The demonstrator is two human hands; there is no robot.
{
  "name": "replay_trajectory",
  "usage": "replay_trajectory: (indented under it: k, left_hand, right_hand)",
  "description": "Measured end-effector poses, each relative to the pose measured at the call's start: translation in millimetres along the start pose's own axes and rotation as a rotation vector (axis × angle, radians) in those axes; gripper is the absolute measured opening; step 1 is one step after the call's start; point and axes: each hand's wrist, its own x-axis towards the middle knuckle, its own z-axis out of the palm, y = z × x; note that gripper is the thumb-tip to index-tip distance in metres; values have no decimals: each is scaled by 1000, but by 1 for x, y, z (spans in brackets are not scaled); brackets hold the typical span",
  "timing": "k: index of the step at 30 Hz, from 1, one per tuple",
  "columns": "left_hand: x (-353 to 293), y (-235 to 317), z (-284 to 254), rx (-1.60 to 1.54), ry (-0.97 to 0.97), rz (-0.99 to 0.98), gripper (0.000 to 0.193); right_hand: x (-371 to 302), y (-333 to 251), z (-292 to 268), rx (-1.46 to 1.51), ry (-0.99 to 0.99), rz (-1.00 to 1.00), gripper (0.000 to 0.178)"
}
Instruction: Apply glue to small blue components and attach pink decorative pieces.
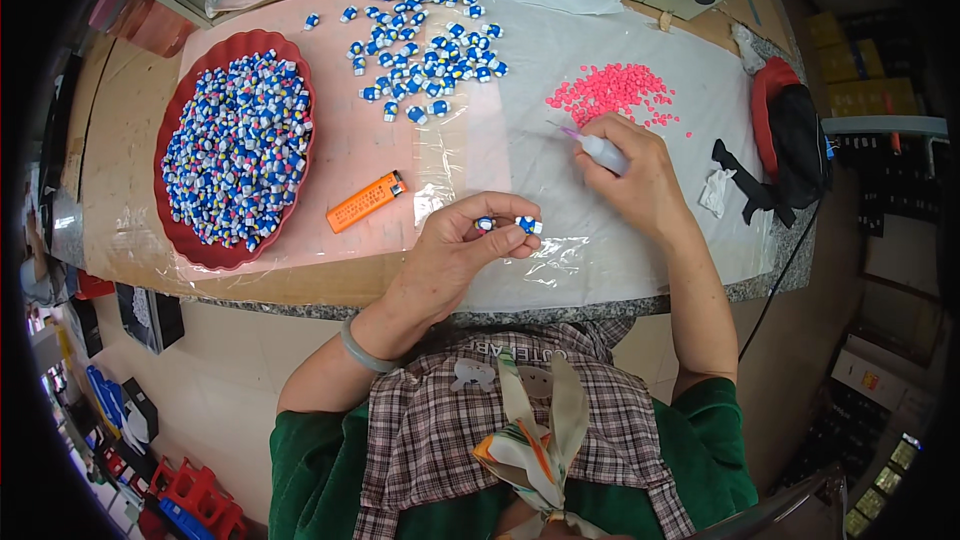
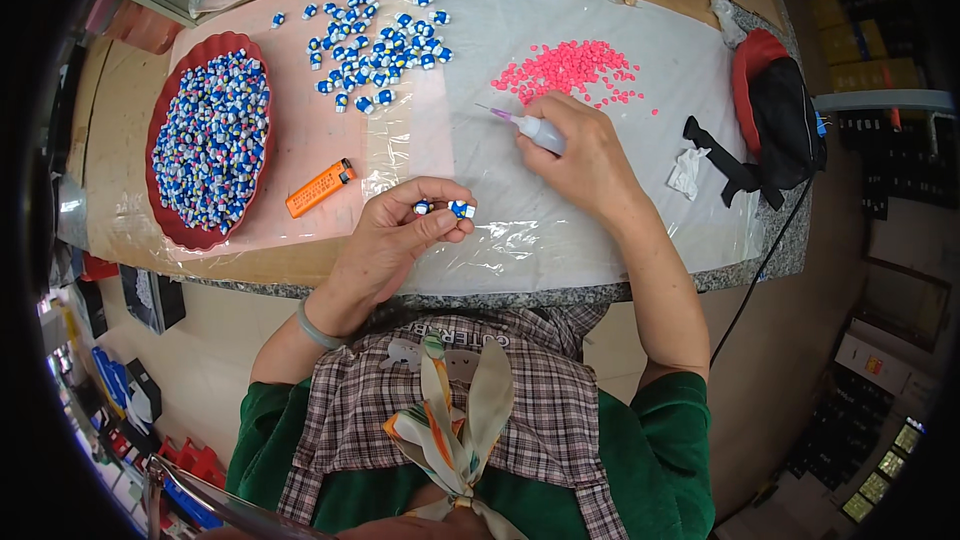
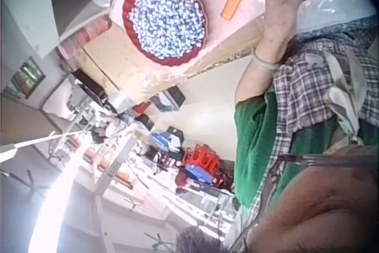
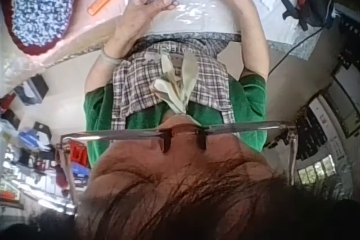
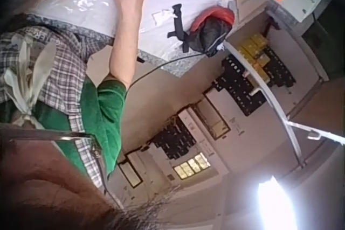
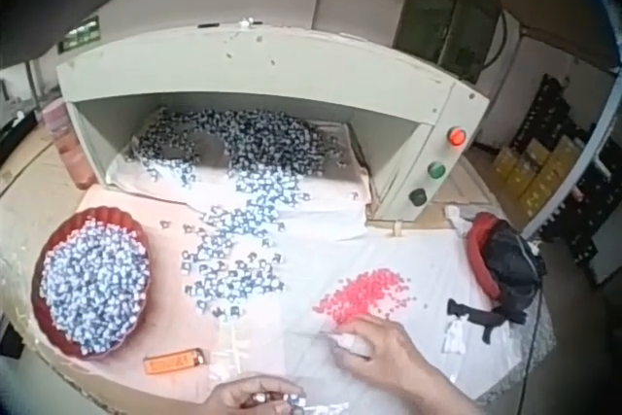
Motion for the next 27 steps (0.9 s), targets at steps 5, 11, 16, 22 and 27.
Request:
replay_trajectory:
  k: [5, 11, 16, 22, 27]
  left_hand:
    - [0, 1, -1, 151, 16, 76, 21]
    - [-2, 4, 8, 283, 88, 98, 19]
    - [2, -4, 5, 512, 88, 279, 21]
    - [2, 0, 8, 715, 114, 421, 22]
    - [0, 3, 12, 814, 122, 464, 21]
  right_hand:
    - [-22, -19, 2, 537, -93, 276, 10]
    - [-38, -46, 10, 813, -140, 446, 14]
    - [-41, -52, 13, 835, -139, 483, 17]
    - [-41, -52, 15, 849, -139, 490, 18]
    - [-41, -50, 16, 855, -163, 512, 18]
